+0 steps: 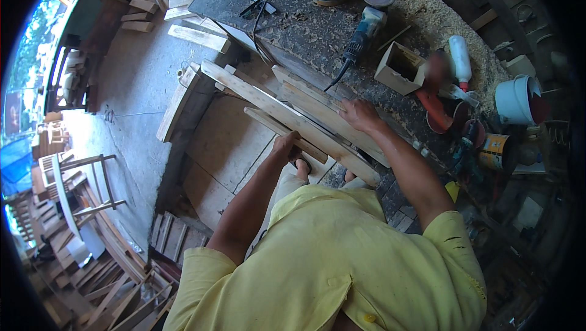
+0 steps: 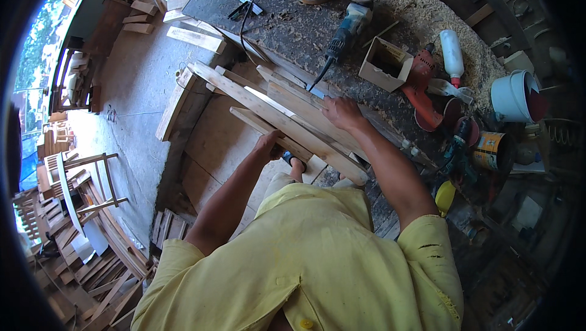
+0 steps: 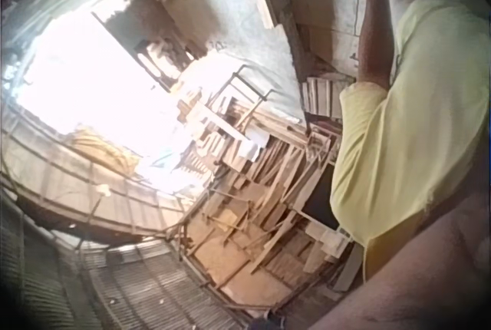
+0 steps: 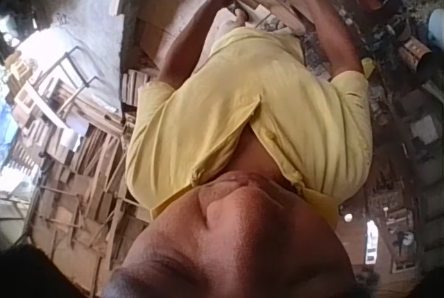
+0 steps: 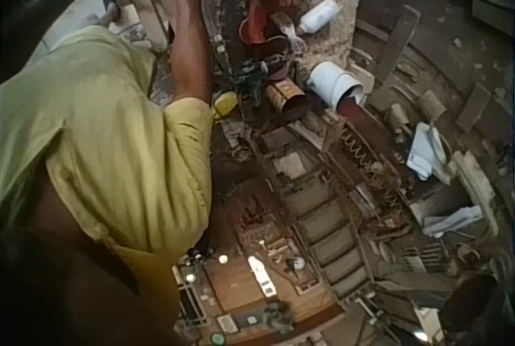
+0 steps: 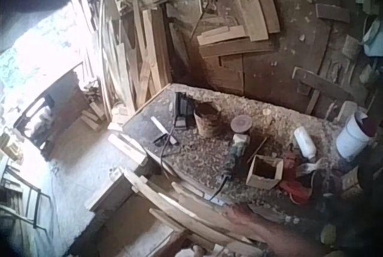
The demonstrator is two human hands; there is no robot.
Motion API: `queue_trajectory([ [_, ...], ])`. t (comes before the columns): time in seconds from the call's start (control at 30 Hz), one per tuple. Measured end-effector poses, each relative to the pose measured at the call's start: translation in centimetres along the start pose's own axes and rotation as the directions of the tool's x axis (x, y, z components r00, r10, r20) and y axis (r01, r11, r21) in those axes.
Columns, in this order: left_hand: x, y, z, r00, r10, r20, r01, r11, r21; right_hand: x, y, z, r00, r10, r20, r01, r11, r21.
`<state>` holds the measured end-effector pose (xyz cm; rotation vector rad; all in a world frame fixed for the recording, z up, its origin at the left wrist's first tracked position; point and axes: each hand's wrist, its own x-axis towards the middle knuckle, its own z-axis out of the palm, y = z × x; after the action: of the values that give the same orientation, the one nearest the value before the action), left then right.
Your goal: The person assembles a wooden structure by drilling holes into a curved wooden support piece and then attaching it to other wooden planks using a power drill.
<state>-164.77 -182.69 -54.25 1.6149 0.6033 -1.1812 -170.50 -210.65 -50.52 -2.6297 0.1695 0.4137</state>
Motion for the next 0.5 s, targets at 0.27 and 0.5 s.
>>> queue_trajectory([
  [0.27,-1.2,-0.8,-0.2,0.999,-0.028,-0.046,0.028,1.000,-0.002,-0.6,-4.1,2.4,1.000,0.004,0.023,-0.003,1.000,-0.023],
  [0.5,-0.9,-1.3,-0.6,0.999,0.018,-0.030,-0.019,1.000,-0.018,-1.3,-5.9,3.7,1.000,-0.020,0.000,0.020,1.000,-0.024],
])
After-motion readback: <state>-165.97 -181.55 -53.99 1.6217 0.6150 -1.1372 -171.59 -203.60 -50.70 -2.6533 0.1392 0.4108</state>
